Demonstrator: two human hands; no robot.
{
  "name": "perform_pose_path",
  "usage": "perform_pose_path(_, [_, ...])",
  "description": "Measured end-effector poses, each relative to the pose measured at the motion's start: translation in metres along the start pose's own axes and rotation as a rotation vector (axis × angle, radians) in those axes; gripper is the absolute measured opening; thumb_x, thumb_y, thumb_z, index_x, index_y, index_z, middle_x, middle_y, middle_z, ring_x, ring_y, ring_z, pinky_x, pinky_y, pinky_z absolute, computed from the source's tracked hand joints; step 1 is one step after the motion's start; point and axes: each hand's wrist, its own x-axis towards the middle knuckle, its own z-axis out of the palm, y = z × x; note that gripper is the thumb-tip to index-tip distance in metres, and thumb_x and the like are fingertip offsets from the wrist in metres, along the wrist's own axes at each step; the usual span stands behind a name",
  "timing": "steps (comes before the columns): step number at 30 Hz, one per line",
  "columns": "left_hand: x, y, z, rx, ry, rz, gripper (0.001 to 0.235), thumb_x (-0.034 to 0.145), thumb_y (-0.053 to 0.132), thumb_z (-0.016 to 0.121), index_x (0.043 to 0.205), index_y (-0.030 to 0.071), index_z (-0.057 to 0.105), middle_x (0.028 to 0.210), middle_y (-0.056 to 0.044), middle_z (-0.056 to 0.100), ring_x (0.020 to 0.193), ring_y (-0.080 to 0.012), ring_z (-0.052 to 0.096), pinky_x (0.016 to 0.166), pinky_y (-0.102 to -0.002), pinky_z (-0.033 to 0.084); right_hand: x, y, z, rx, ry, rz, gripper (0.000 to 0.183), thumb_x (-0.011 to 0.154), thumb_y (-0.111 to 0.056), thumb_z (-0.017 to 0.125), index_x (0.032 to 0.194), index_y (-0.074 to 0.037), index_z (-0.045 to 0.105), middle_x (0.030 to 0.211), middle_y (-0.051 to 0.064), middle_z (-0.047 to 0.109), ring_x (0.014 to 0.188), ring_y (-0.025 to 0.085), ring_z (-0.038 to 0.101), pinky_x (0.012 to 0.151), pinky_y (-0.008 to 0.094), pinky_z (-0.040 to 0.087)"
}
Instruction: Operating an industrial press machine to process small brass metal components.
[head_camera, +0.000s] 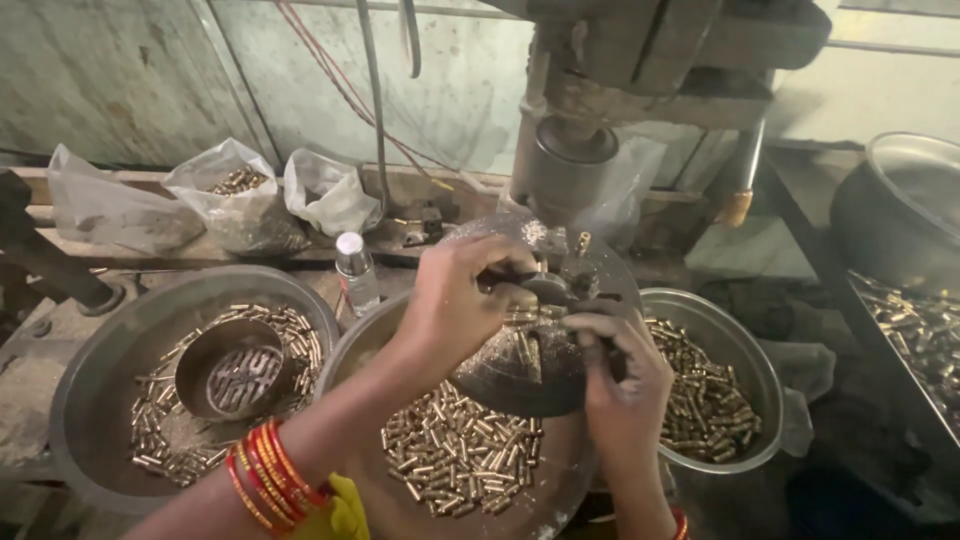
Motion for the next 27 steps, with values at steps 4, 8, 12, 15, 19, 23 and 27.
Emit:
perform_pose_path(4, [-0.006, 0.007, -0.001, 0.124, 0.000, -0.124, 0.043, 0.079, 0.001, 0.076, 0.119, 0.005, 0.062, 0.119, -0.019, 0.066, 0.109, -0.0356, 0.067, 0.090, -0.044, 0.054, -0.006, -0.003, -0.007, -0.079, 0.033, -0.026, 0.020, 0.092, 0.005, 0.065, 0.102, -0.008, 0.077, 0.104, 0.004, 0.074, 0.092, 0.015, 0.065, 0.082, 0.028, 0.049])
perform_pose_path(8, [-0.001, -0.026, 0.002, 0.161, 0.032, 0.006, 0.084, 0.077, 0.009, 0.086, 0.146, -0.003, 0.040, 0.140, -0.032, 0.049, 0.129, -0.0460, 0.050, 0.105, -0.050, 0.041, 0.013, -0.015, -0.027, -0.643, 0.328, -0.172, 0.028, 0.089, 0.000, 0.076, 0.116, -0.006, 0.067, 0.114, 0.015, 0.066, 0.098, 0.036, 0.056, 0.082, 0.043, 0.043])
perform_pose_path(12, [0.006, -0.033, 0.000, 0.065, -0.122, -0.098, 0.097, 0.079, 0.015, 0.088, 0.156, 0.001, 0.031, 0.146, -0.031, 0.051, 0.134, -0.0448, 0.051, 0.109, -0.048, 0.040, 0.091, -0.023, -0.046, -0.432, 0.378, -0.285, 0.062, 0.093, 0.005, 0.078, 0.148, -0.001, 0.050, 0.149, 0.032, 0.035, 0.132, 0.040, 0.054, 0.104, 0.038, 0.061])
perform_pose_path(15, [0.006, -0.032, -0.002, -0.029, -0.162, -0.135, 0.094, 0.080, 0.016, 0.086, 0.156, 0.006, 0.032, 0.144, -0.027, 0.057, 0.133, -0.0392, 0.057, 0.111, -0.044, 0.045, 0.158, 0.005, -0.045, -0.098, 0.055, -0.084, 0.053, 0.091, -0.007, 0.078, 0.137, -0.002, 0.052, 0.128, 0.016, 0.065, 0.109, 0.025, 0.069, 0.087, 0.034, 0.061])
perform_pose_path(19, [0.010, -0.020, -0.005, -0.206, -0.220, -0.301, 0.091, 0.080, 0.011, 0.078, 0.159, 0.011, 0.033, 0.140, -0.021, 0.063, 0.121, -0.0336, 0.068, 0.100, -0.042, 0.055, 0.238, 0.142, -0.045, -0.441, -0.026, -0.239, 0.036, 0.103, -0.005, 0.068, 0.137, 0.000, 0.059, 0.136, 0.017, 0.067, 0.121, 0.027, 0.068, 0.099, 0.040, 0.058])
perform_pose_path(23, [0.014, -0.007, -0.007, -0.178, -0.246, -0.380, 0.084, 0.081, 0.005, 0.076, 0.154, 0.009, 0.035, 0.132, -0.019, 0.068, 0.119, -0.0308, 0.069, 0.100, -0.040, 0.057, 0.271, 0.186, -0.034, -0.712, 0.017, -0.647, 0.041, 0.116, -0.015, 0.058, 0.152, 0.002, 0.048, 0.155, 0.022, 0.054, 0.143, 0.034, 0.050, 0.123, 0.047, 0.042])
perform_pose_path(27, [0.016, -0.005, -0.009, -0.218, -0.280, -0.445, 0.085, 0.082, 0.005, 0.074, 0.156, 0.011, 0.033, 0.133, -0.017, 0.067, 0.120, -0.0294, 0.068, 0.099, -0.038, 0.058, 0.264, 0.190, -0.033, -0.469, -0.005, -0.614, 0.047, 0.117, -0.022, 0.052, 0.155, 0.004, 0.045, 0.155, 0.024, 0.050, 0.145, 0.035, 0.047, 0.122, 0.048, 0.039])
